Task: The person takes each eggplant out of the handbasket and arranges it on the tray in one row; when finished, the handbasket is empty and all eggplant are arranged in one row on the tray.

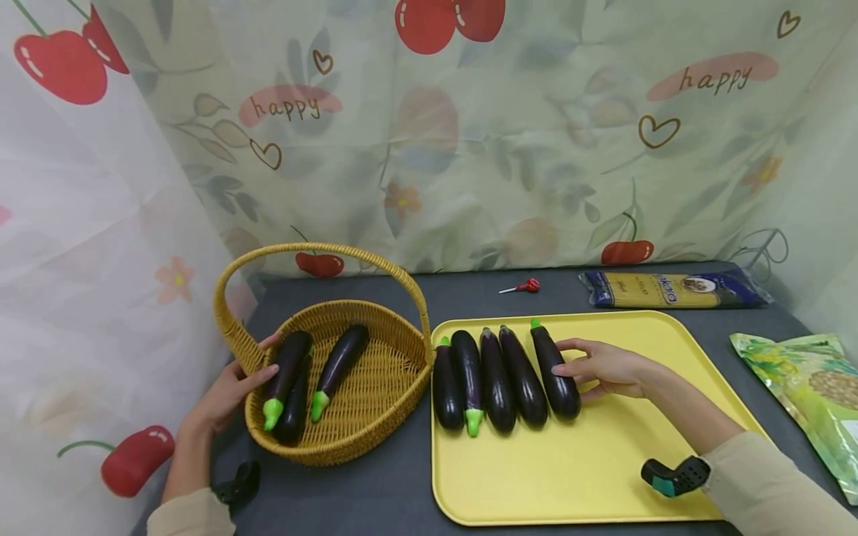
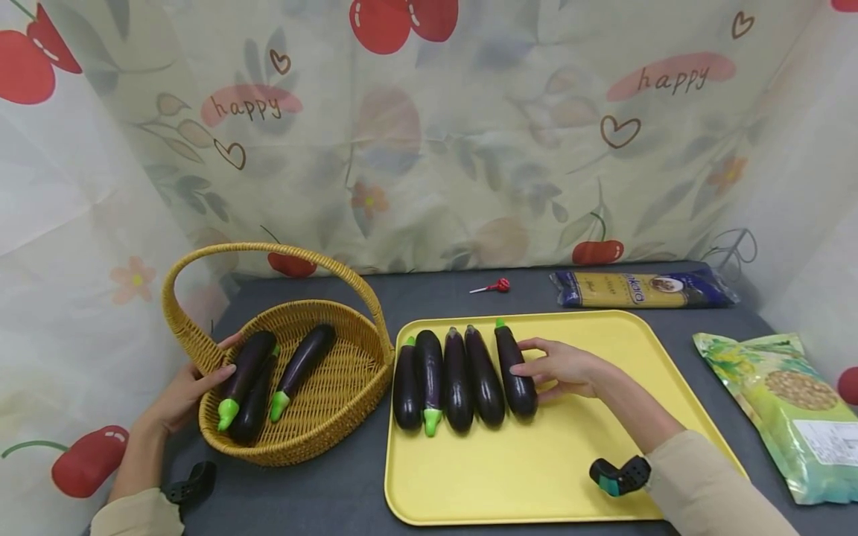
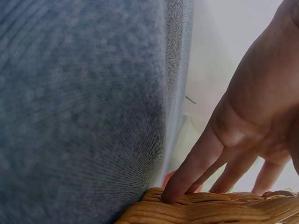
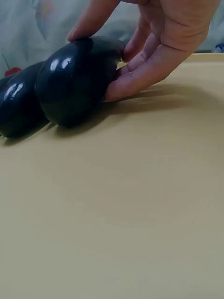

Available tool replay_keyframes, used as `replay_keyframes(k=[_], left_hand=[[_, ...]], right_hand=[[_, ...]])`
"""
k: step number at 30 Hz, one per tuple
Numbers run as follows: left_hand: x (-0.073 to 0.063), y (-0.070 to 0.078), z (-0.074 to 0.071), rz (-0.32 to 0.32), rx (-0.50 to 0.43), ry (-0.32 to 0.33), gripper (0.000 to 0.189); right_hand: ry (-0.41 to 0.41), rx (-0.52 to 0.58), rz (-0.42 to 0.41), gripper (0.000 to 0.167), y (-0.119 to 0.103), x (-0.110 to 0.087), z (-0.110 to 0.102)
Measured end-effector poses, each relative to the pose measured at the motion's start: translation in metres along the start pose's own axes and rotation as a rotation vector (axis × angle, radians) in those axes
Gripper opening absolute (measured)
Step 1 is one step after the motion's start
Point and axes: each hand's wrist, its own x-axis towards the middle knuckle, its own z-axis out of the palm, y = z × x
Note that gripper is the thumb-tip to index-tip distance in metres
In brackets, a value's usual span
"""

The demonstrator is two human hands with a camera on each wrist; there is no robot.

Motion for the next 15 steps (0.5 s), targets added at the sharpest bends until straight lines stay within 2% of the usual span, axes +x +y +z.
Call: replay_keyframes(k=[15], left_hand=[[0.0005, -0.0017, -0.0001, 0.001, 0.005, 0.006, 0.058]], right_hand=[[0.096, -0.135, 0.025, 0.077, -0.0010, 0.0103, 0.0064]])
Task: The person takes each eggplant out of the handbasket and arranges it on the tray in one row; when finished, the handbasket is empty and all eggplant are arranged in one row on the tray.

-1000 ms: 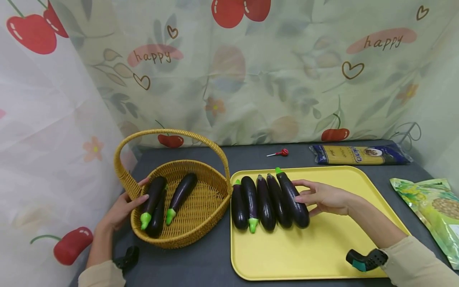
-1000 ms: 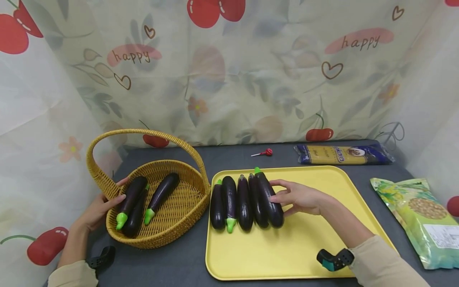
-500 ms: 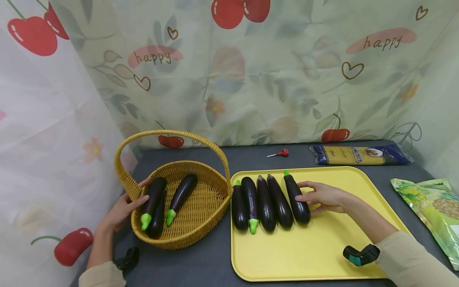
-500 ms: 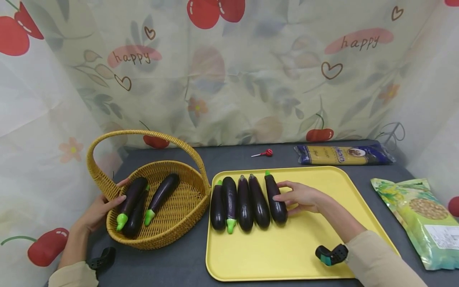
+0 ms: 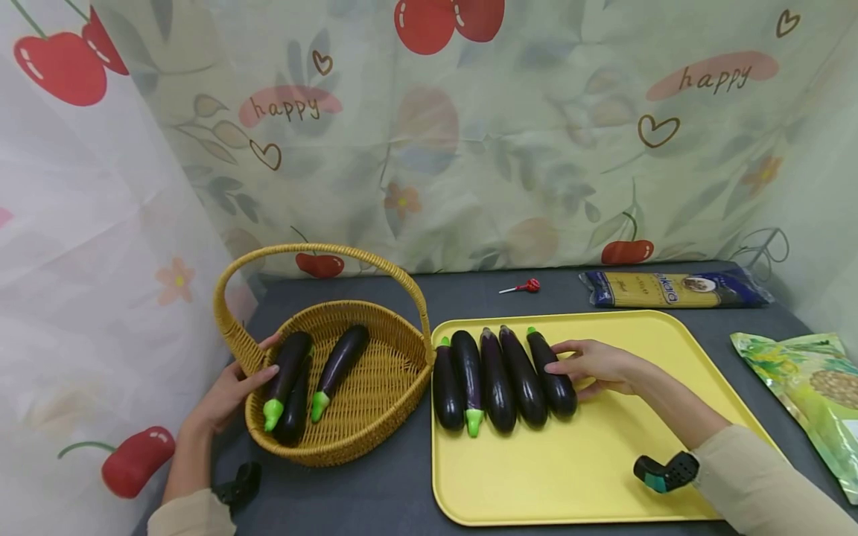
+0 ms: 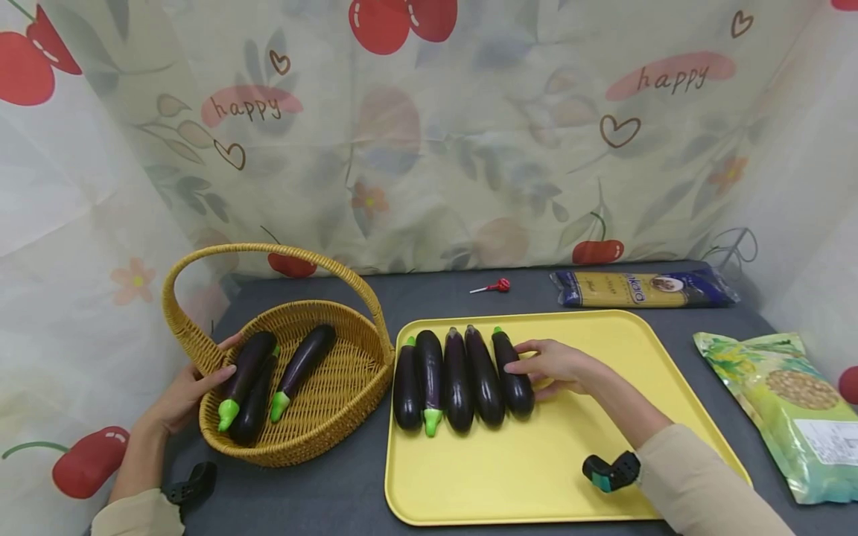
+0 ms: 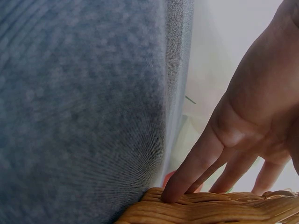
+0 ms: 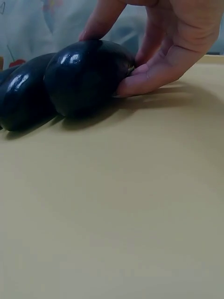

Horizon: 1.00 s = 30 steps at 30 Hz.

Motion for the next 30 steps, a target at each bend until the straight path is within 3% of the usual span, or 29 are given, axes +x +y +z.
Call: replay_keyframes(k=[13, 25, 30], left_hand=[[0.0003, 0.0018, 0.0009, -0.012, 0.003, 0.003, 0.059], [-0.0001, 0.0024, 0.0015, -0.002, -0.006, -0.008, 0.059], [0.0002, 0.0031, 0.0023, -0.004, -0.007, -0.007, 0.059]], right_hand=[[-0.025, -0.040, -0.020, 0.076, -0.0023, 0.0025, -0.0002], [0.007, -0.067, -0.018, 0.070, -0.0028, 0.0036, -0.0027], [0.057, -0.058, -0.026, 0.065, -0.0045, 0.0029, -0.0088]])
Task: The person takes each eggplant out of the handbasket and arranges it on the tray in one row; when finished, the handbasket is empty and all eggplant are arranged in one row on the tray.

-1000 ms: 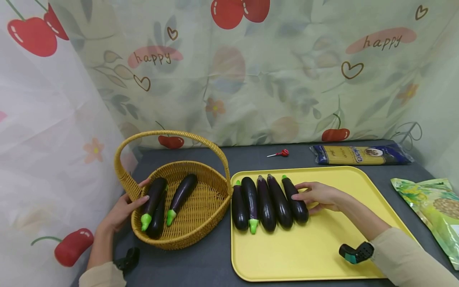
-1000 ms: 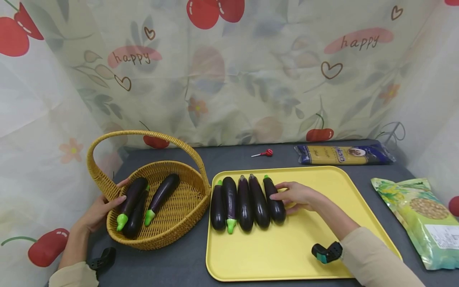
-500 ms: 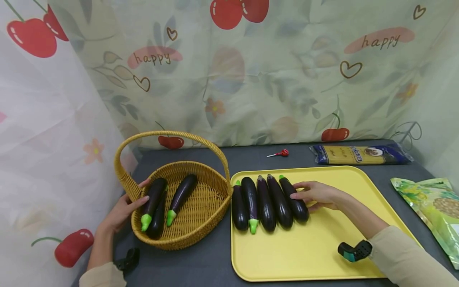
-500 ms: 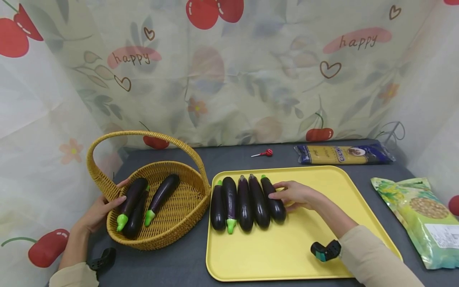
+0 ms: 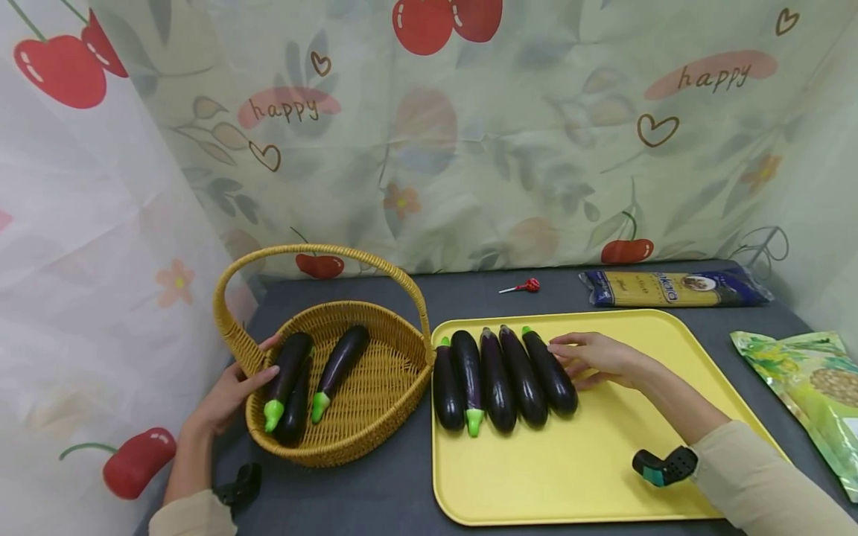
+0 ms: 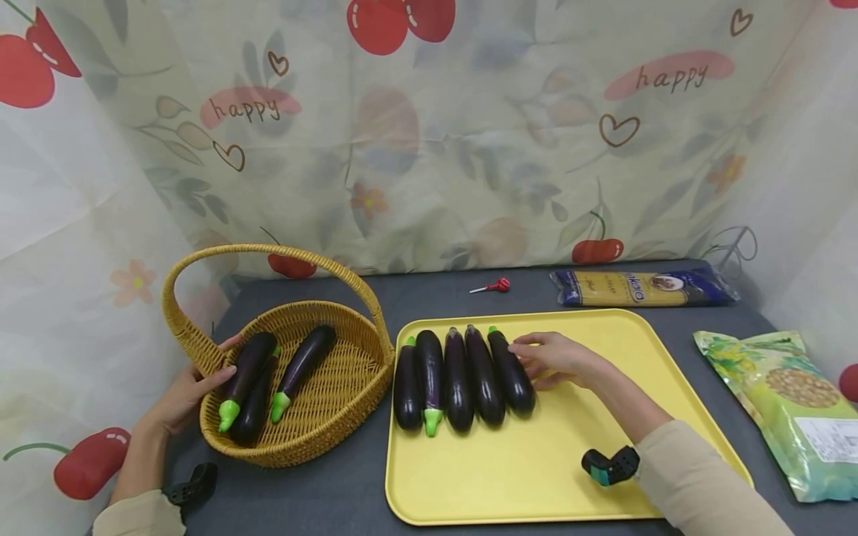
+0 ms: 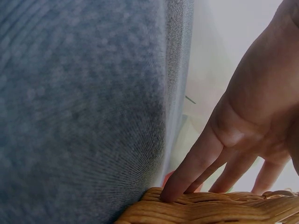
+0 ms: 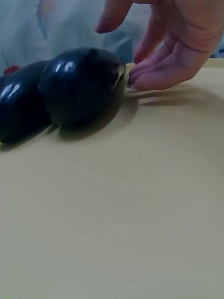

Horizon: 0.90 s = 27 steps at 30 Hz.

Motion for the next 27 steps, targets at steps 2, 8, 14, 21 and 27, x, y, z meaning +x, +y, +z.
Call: replay_keyframes(k=[2, 8, 14, 21, 27], left_hand=[[0.000, 0.000, 0.000, -0.002, -0.001, -0.001, 0.059], [0.000, -0.002, -0.001, -0.004, 0.002, -0.002, 0.059], [0.001, -0.002, -0.001, -0.005, -0.007, 0.010, 0.059], [0.001, -0.003, -0.001, -0.012, 0.000, 0.010, 0.059], [0.001, -0.003, 0.000, -0.022, 0.000, 0.011, 0.060]], right_hand=[[0.029, 0.010, -0.008, 0.064, -0.002, -0.001, -0.005], [0.071, 0.034, -0.061, 0.063, -0.015, -0.010, -0.017], [-0.077, 0.102, -0.144, 0.054, -0.032, -0.016, -0.011], [-0.240, 0.191, -0.166, 0.054, -0.047, -0.014, 0.018], [-0.379, 0.243, -0.185, 0.053, -0.064, -0.010, 0.049]])
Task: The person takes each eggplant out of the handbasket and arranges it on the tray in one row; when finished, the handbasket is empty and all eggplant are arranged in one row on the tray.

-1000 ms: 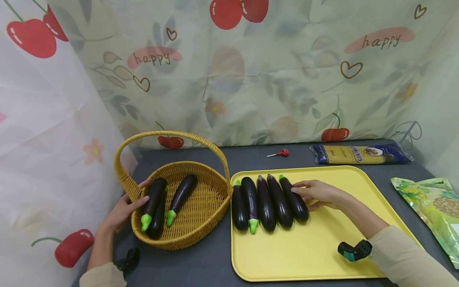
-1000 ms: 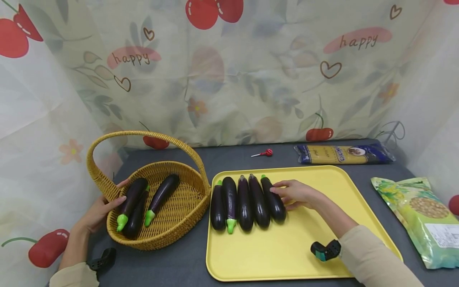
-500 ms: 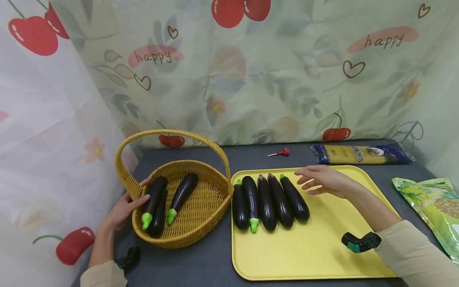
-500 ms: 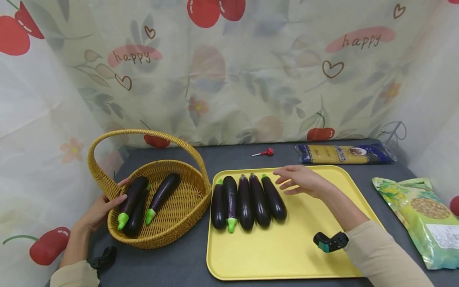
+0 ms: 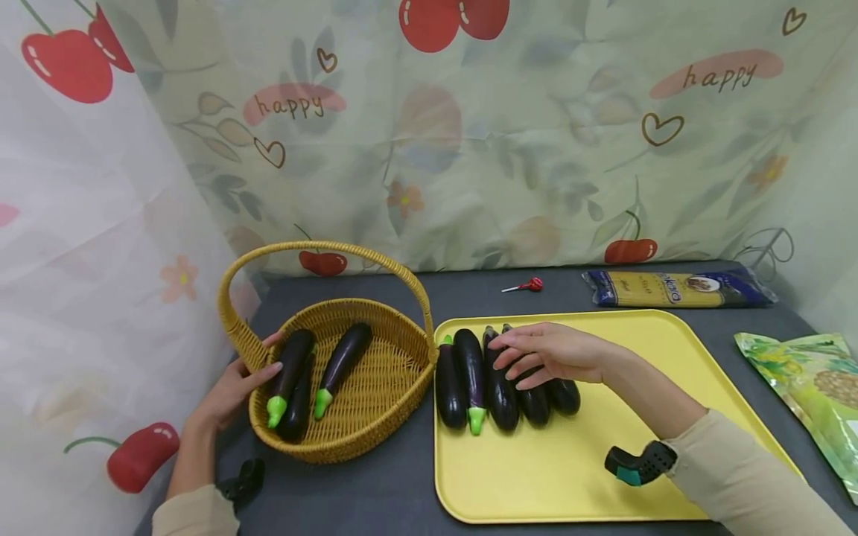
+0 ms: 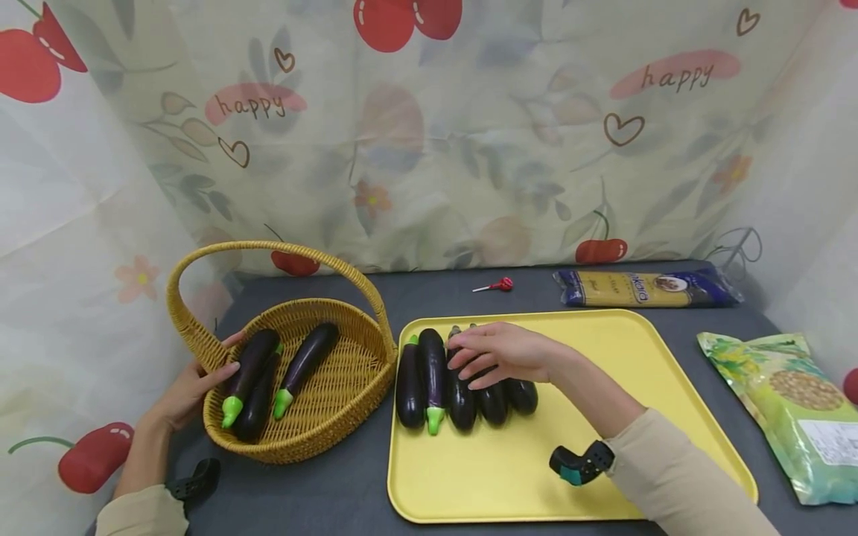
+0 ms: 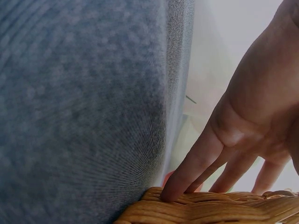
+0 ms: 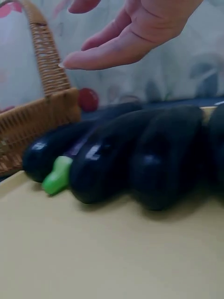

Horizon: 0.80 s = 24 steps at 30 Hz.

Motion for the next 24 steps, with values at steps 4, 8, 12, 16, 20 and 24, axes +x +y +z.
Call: replay_keyframes(k=[4, 8, 12, 16, 20, 24], left_hand=[[0.000, 0.002, 0.001, 0.003, -0.011, -0.002, 0.060], [-0.001, 0.004, 0.002, 0.019, -0.021, -0.005, 0.059], [0.000, 0.004, 0.002, 0.024, -0.023, -0.005, 0.059], [0.001, 0.003, 0.001, 0.016, -0.022, -0.003, 0.059], [0.000, 0.003, 0.001, 0.011, -0.017, 0.002, 0.059], [0.000, 0.003, 0.000, 0.011, -0.012, 0.001, 0.059]], right_hand=[[-0.084, 0.057, -0.015, 0.050, -0.006, 0.014, 0.022], [-0.157, 0.112, -0.028, 0.051, -0.012, 0.028, 0.043], [-0.215, 0.135, -0.034, 0.052, -0.015, 0.043, 0.061], [-0.241, 0.147, -0.040, 0.049, -0.017, 0.055, 0.077], [-0.217, 0.172, -0.028, 0.048, -0.018, 0.068, 0.091], [-0.169, 0.211, -0.007, 0.047, -0.019, 0.081, 0.104]])
